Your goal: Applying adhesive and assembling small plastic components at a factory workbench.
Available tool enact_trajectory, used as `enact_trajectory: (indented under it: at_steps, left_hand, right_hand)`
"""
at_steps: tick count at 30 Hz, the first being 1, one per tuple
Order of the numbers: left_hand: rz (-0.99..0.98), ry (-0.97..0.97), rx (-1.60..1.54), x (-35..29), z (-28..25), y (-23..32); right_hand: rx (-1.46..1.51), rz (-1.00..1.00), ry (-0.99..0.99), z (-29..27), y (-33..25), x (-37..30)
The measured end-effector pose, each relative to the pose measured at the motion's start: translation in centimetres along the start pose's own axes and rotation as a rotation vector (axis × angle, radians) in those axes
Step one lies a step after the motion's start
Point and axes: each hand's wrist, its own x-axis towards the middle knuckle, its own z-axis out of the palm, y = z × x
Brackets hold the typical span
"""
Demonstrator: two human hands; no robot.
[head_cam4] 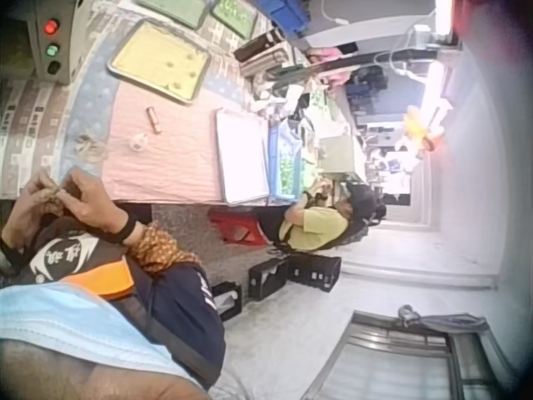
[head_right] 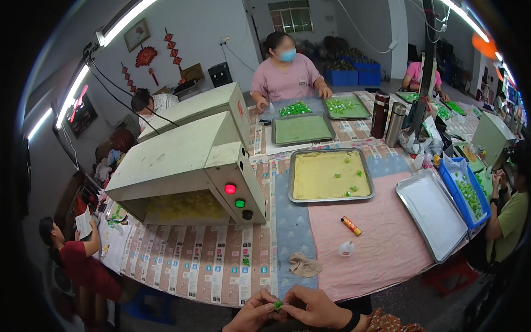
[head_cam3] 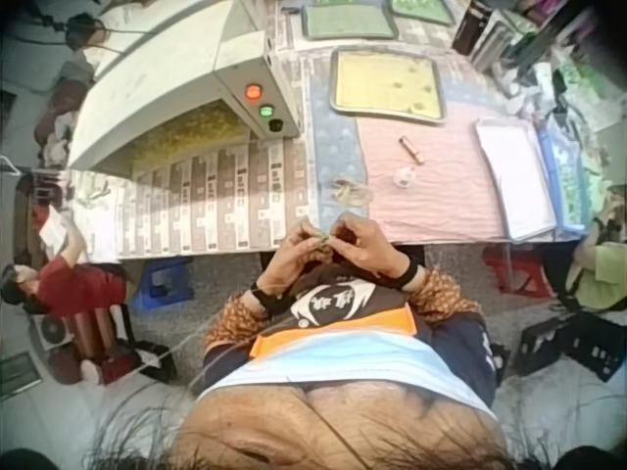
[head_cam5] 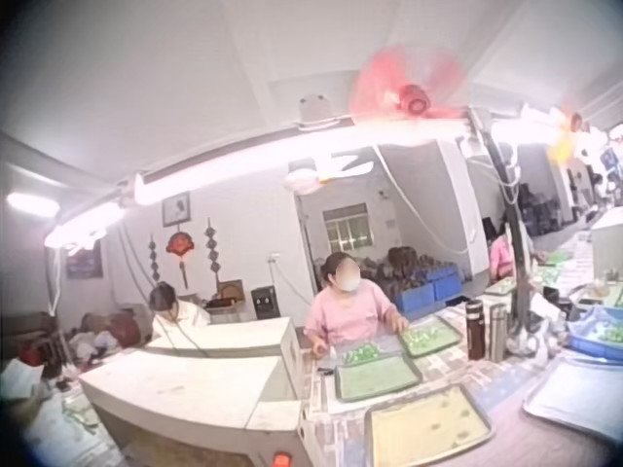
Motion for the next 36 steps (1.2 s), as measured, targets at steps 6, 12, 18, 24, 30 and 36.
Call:
enact_trajectory:
  at_steps: [6,12,18,24,30,36]
  left_hand:
    - [-0.032,0.018,0.250,0.7,0.7,1.0]
    - [-0.093,-0.073,0.207,1.8,1.3,1.3]
    - [-0.099,-0.049,0.102,2.6,1.9,1.3]
    - [-0.014,0.077,0.199,1.9,0.5,1.9]
    - [0.057,0.290,0.258,1.0,-1.4,3.2]
    - [0.076,0.395,0.269,0.0,-3.1,3.4]
  right_hand:
    - [-0.199,-0.165,-0.003,-1.2,-0.3,0.8]
    - [0.063,0.075,-0.077,-3.0,-0.9,0.7]
    - [0.288,0.226,0.023,-7.0,-3.0,0.4]
    - [-0.229,-0.020,0.531,-17.9,-1.4,6.4]
    - [-0.374,0.305,0.572,-26.1,6.1,12.4]
    - [-0.745,0.159,0.461,-26.8,9.8,16.0]
